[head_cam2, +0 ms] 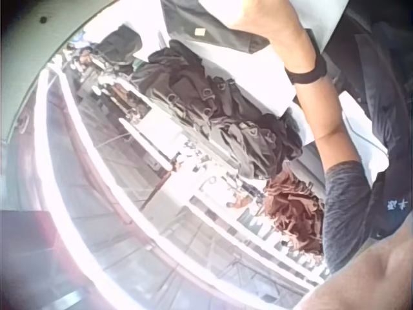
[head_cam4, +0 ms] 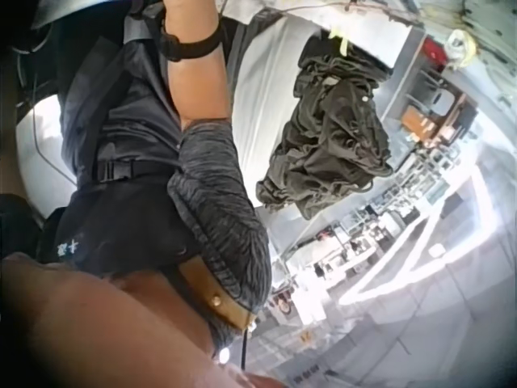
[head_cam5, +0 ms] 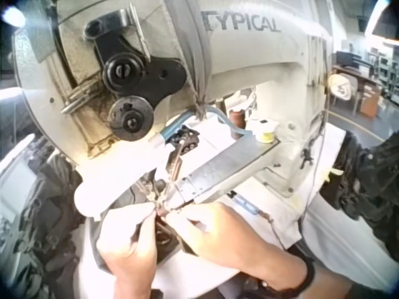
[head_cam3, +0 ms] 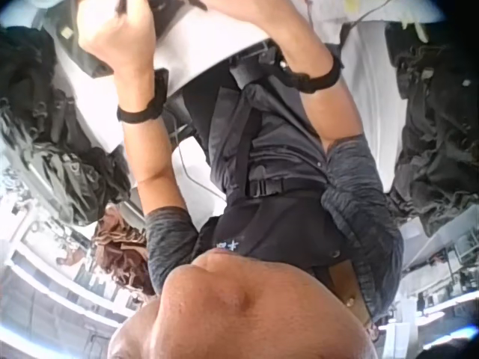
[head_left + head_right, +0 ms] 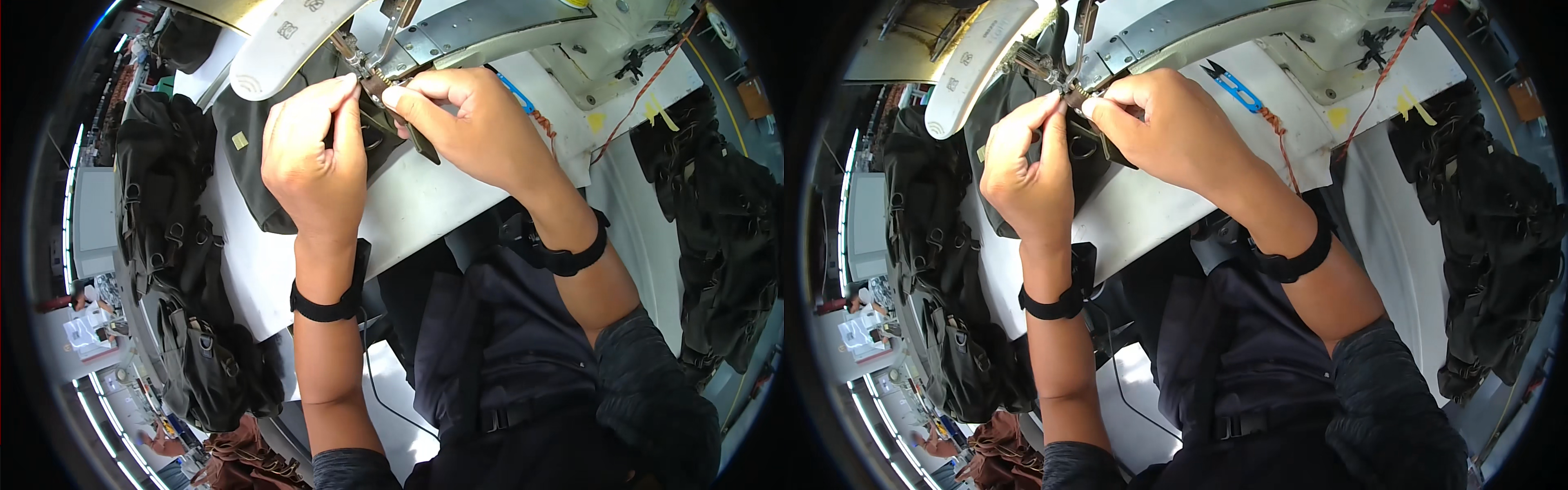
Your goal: The person operates an industrial sewing machine to stitch zippers and seams on dark green canvas bags. They guide the fabric under the needle, align the zipper teeth, and trim excess thread with scissors. The person handles multiple bags, moving them between the sewing machine and the work table.
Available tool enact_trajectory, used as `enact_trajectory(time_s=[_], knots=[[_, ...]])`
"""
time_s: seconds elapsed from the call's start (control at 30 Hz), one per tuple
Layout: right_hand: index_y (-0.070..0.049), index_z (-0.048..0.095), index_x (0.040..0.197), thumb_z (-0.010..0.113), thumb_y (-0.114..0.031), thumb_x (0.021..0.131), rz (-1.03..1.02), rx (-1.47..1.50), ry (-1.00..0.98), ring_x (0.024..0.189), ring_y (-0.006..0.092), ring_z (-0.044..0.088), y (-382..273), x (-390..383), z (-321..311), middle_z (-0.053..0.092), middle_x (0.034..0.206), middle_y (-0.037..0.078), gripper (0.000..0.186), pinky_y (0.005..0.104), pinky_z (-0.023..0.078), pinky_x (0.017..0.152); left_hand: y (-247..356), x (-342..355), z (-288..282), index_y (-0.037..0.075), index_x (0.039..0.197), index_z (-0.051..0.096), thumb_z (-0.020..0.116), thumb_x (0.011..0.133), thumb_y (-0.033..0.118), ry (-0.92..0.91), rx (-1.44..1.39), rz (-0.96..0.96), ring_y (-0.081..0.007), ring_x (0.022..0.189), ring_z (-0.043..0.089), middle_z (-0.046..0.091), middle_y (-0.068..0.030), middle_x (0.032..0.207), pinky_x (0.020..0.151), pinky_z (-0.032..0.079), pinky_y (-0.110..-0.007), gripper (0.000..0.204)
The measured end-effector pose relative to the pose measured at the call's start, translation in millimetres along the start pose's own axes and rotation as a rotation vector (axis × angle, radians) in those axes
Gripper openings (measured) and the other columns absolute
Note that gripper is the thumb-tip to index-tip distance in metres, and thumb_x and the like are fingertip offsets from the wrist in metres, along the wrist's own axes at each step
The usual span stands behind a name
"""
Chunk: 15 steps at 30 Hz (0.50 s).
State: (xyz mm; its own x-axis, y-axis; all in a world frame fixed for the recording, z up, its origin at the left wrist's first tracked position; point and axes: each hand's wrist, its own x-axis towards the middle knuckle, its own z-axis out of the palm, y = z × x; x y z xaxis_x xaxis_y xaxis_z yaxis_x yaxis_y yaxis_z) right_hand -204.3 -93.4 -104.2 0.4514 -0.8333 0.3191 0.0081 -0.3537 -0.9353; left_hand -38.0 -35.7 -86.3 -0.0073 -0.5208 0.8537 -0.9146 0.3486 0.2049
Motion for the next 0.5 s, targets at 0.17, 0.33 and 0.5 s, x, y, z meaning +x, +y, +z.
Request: enact_trajectory(time_s=[0.17, 0.33, 0.5], knots=[[-0.003, 0.068, 0.1, 0.081, -0.04, 0.091, -0.166, 0.027, 0.148, 0.064, 0.0167, 0.063, 6, -17, 4, 0.07, 0.076, 0.01, 0.04, 0.0317, 0.05, 0.061, 7, -4, -35, 0.005, 0.122, 0.072, 0.082, 0.087, 0.015, -0.334, 0.215, -0.031, -0.0316, 0.111, 0.069, 0.073, -0.0138, 0.122, 0.097, 0.052, -0.041, 0.039], [-0.013, 0.068, 0.124, 0.082, -0.013, 0.078, -0.632, -0.46, 0.289, 0.077, 0.0256, 0.061, 25, -22, 14, 0.057, 0.083, 0.005, 0.049, 0.0399, 0.049, 0.072, -4, -25, -94, 0.009, 0.136, 0.066, 0.086, 0.083, 0.024, -0.651, 0.56, 0.019, -0.0284, 0.121, 0.065, 0.071, -0.0115, 0.129, 0.11, 0.043, -0.047, 0.058], [-0.017, 0.075, 0.106, 0.08, -0.014, 0.072, -0.764, -0.65, 0.307, 0.086, 0.0202, 0.062, 11, -6, -10, 0.062, 0.088, -0.002, 0.034, 0.0377, 0.043, 0.08, 63, -11, -120, 0.0, 0.115, 0.071, 0.077, 0.087, 0.01, -0.735, 0.624, 0.143, -0.0257, 0.082, 0.066, 0.07, -0.0074, 0.091, 0.082, 0.051, -0.04, 0.03]])
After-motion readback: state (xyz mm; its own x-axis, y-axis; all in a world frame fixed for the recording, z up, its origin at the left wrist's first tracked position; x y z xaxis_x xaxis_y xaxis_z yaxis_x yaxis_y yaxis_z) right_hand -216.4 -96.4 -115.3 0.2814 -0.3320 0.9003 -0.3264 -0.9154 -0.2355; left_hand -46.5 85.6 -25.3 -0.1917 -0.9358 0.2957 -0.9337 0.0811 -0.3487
